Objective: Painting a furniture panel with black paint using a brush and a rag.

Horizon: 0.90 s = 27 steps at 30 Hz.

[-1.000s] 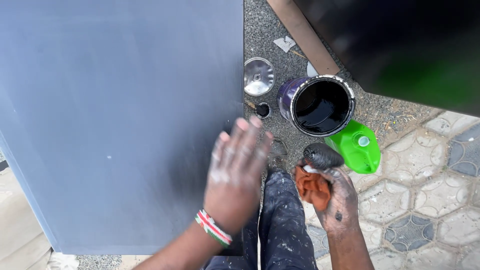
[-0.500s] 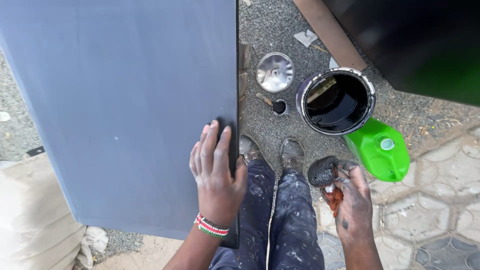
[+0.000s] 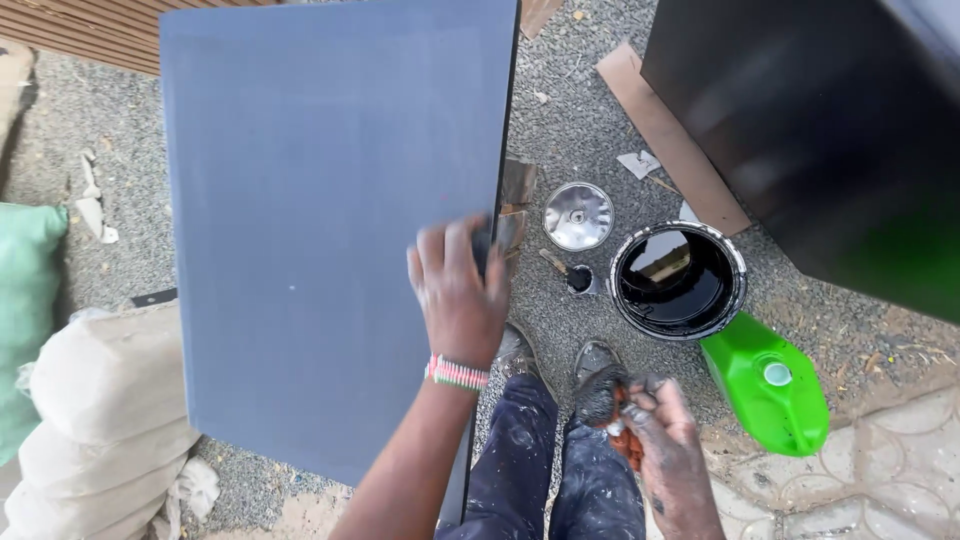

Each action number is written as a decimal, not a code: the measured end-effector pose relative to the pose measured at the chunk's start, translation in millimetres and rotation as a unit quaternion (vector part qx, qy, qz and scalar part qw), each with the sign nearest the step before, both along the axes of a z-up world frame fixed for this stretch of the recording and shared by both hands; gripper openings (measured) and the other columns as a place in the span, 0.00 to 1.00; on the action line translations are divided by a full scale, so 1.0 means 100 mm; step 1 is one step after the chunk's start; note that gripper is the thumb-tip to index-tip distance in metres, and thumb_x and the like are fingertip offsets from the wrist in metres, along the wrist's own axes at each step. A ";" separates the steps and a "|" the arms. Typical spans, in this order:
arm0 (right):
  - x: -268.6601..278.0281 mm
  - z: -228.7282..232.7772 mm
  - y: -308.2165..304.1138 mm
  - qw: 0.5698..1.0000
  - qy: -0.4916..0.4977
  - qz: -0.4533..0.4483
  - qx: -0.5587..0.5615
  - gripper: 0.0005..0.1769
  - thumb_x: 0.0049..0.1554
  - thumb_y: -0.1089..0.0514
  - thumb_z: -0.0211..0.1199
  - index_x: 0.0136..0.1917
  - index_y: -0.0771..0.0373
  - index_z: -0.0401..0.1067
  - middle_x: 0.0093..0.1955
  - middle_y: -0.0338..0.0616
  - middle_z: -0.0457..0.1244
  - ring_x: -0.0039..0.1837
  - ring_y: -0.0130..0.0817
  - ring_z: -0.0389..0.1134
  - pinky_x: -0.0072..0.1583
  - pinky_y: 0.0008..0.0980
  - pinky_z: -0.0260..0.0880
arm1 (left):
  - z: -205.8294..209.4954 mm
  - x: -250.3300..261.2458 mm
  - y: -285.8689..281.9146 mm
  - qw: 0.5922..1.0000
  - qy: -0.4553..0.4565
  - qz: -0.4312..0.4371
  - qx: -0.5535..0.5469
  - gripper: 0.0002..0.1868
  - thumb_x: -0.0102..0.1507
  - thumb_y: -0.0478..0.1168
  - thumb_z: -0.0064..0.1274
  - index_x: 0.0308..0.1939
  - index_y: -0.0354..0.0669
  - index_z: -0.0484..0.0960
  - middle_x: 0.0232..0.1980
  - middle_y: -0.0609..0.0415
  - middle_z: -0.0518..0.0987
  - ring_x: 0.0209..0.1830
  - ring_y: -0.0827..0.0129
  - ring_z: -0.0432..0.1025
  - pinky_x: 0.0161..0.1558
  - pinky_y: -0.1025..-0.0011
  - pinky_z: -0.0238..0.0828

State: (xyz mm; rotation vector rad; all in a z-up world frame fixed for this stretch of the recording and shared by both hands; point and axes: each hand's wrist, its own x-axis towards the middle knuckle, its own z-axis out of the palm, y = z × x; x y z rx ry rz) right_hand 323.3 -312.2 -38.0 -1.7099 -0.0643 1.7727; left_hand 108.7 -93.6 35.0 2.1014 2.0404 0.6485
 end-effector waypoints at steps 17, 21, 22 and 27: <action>-0.28 -0.03 -0.21 0.997 0.077 -0.010 0.014 0.16 0.70 0.62 0.65 0.70 0.58 0.71 0.58 0.49 0.77 0.48 0.35 0.76 0.47 0.36 0.78 | 0.25 -0.67 -2.30 0.965 0.002 0.073 -0.250 0.12 0.69 0.38 0.66 0.47 0.45 0.76 0.51 0.47 0.75 0.51 0.45 0.71 0.58 0.46 0.72; -0.46 -0.03 -0.32 0.989 0.124 -0.020 0.072 0.15 0.71 0.64 0.64 0.70 0.61 0.69 0.55 0.51 0.74 0.43 0.34 0.73 0.48 0.33 0.76 | 0.24 -0.80 -2.78 0.954 0.009 0.066 -0.292 0.15 0.63 0.31 0.68 0.46 0.44 0.75 0.51 0.49 0.75 0.51 0.50 0.71 0.56 0.50 0.76; -0.51 0.02 -0.32 0.991 0.121 -0.012 0.047 0.18 0.70 0.64 0.66 0.71 0.62 0.69 0.57 0.53 0.75 0.45 0.37 0.74 0.48 0.34 0.77 | 0.27 -0.80 -2.84 0.947 0.014 0.072 -0.314 0.15 0.62 0.30 0.66 0.47 0.46 0.75 0.52 0.50 0.74 0.52 0.51 0.71 0.54 0.50 0.79; -0.75 0.31 -0.37 0.993 0.117 0.012 0.005 0.41 0.55 0.54 0.76 0.79 0.60 0.69 0.70 0.53 0.78 0.49 0.38 0.75 0.45 0.35 0.74 | 0.35 -0.79 -3.05 0.916 0.030 0.094 -0.390 0.15 0.61 0.31 0.63 0.48 0.50 0.78 0.55 0.51 0.74 0.57 0.51 0.72 0.62 0.48 0.80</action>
